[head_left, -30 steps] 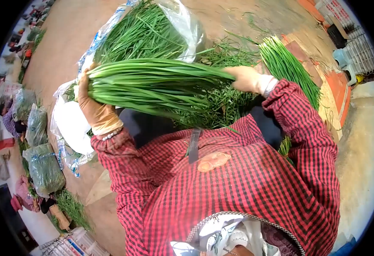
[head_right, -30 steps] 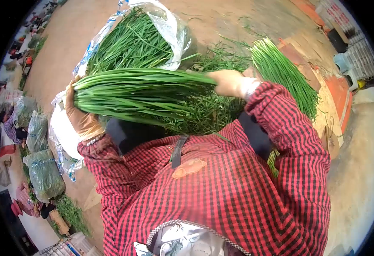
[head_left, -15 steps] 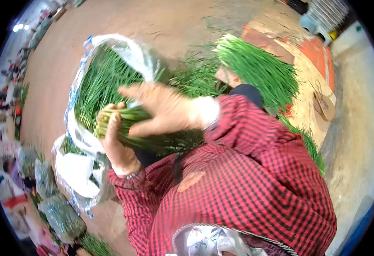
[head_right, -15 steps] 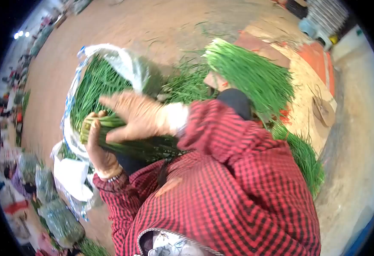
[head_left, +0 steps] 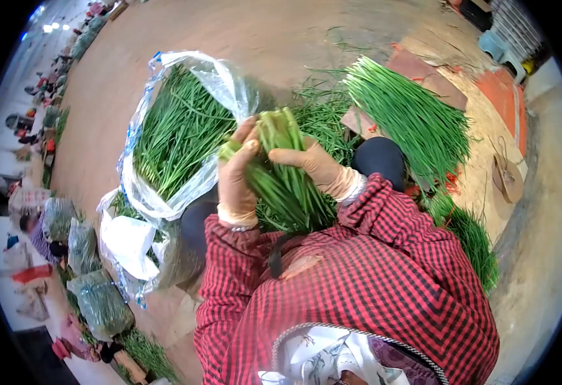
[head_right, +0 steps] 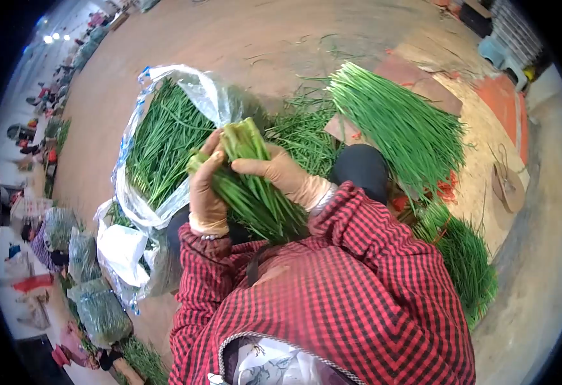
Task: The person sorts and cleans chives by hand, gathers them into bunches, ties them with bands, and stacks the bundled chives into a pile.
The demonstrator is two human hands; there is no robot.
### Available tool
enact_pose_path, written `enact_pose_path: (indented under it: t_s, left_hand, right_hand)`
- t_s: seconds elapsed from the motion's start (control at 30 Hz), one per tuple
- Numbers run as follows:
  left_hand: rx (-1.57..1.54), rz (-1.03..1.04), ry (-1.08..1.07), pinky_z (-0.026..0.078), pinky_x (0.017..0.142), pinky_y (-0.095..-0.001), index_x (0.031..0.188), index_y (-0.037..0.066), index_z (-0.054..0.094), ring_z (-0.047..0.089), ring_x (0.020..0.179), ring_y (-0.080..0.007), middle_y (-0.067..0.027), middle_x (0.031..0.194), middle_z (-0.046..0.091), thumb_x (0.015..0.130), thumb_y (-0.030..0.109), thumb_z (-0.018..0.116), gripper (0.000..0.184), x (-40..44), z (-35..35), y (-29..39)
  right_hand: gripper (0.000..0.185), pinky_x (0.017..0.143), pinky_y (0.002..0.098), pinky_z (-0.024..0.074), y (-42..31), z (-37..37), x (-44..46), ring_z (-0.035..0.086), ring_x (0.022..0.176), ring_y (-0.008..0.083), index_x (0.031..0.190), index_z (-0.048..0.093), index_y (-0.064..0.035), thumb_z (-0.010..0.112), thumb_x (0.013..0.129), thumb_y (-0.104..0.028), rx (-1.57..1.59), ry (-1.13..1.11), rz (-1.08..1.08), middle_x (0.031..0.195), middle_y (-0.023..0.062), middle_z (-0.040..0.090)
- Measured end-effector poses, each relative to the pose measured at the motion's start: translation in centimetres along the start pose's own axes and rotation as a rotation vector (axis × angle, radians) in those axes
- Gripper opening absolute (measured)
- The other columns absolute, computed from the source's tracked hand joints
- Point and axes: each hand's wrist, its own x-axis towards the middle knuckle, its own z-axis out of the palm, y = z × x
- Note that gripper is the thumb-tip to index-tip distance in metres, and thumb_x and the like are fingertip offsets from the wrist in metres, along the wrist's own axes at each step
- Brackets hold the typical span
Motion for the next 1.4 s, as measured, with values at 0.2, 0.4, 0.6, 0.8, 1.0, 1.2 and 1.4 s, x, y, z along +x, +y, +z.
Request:
enact_pose_path:
  t_s: [0.2,0.4,0.6,0.8,1.0,1.2,1.4]
  left_hand:
    - [0.024,0.004,0.12,0.051,0.089,-0.0318,0.123,-0.007,0.055,0.063,0.101,-0.0216,-0.0142,0.115,0.064,0.088,0.004,0.061,0.037,0.2,1.2,-1.8]
    - [0.116,0.107,0.23,0.055,0.079,-0.0296,0.123,-0.003,0.055,0.068,0.08,-0.017,-0.0098,0.091,0.071,0.092,0.015,0.063,0.037,0.1,-0.6,0.8]
    - [0.158,0.22,0.366,0.037,0.058,-0.0222,0.128,0.003,0.051,0.04,0.053,-0.004,0.007,0.063,0.042,0.097,0.019,0.056,0.036,-2.8,-8.9,5.1]
    - [0.182,0.234,0.391,0.037,0.058,-0.0224,0.126,0.001,0.053,0.042,0.054,-0.0055,0.0039,0.065,0.045,0.094,0.016,0.059,0.036,-3.6,-10.6,6.7]
    - [0.5,0.193,0.4,0.04,0.049,-0.0183,0.119,0.002,0.061,0.047,0.053,-0.0042,-0.0016,0.074,0.063,0.089,0.016,0.067,0.033,-1.3,-6.2,7.5]
    - [0.586,-0.1,-0.083,0.046,0.058,-0.0182,0.122,0.002,0.06,0.055,0.069,-0.0049,-0.0053,0.105,0.067,0.081,0.016,0.077,0.047,2.4,1.6,4.1]
    - [0.51,-0.036,-0.213,0.049,0.07,-0.0217,0.115,0.001,0.061,0.058,0.079,-0.0067,0.0007,0.092,0.065,0.082,0.008,0.075,0.036,3.8,1.7,-0.7]
  right_hand:
    - [0.04,0.09,0.0283,0.0467,-0.4,-1.3,0.1,0.06,0.1,0.0112,0.119,0.062,-0.0062,0.075,0.082,-0.012,-0.332,0.027,-0.053,0.109,0.0018,0.065]
    - [0.046,0.097,0.0387,0.0474,-5.9,-3.2,-0.7,0.06,0.106,0.0216,0.12,0.058,-0.0031,0.068,0.08,-0.02,-0.28,0.1,-0.173,0.115,0.0123,0.063]
    - [0.039,0.103,0.0433,0.0446,-11.3,-8.9,-0.7,0.049,0.126,0.0309,0.118,0.057,-0.0003,0.062,0.088,-0.026,0.126,0.108,-0.533,0.127,0.018,0.057]
    - [0.042,0.096,0.0477,0.0498,-11.8,-9.4,-0.7,0.054,0.118,0.0334,0.117,0.057,-0.001,0.062,0.089,-0.032,0.169,0.107,-0.575,0.125,0.0192,0.058]
    - [0.048,0.094,0.0447,0.0519,-11.1,-7.0,0.2,0.056,0.116,0.0315,0.117,0.056,0.0026,0.062,0.088,-0.035,0.092,0.08,-0.469,0.123,0.02,0.059]
    - [0.05,0.101,0.0463,0.047,-7.0,-3.9,1.5,0.045,0.13,0.031,0.125,0.053,0.0019,0.06,0.089,-0.032,-0.047,0.058,-0.23,0.139,0.0213,0.046]
    - [0.045,0.094,0.0358,0.0493,-5.5,-2.7,1.5,0.062,0.106,0.0221,0.125,0.055,0.0033,0.062,0.089,-0.022,-0.133,0.076,-0.209,0.122,0.0126,0.061]
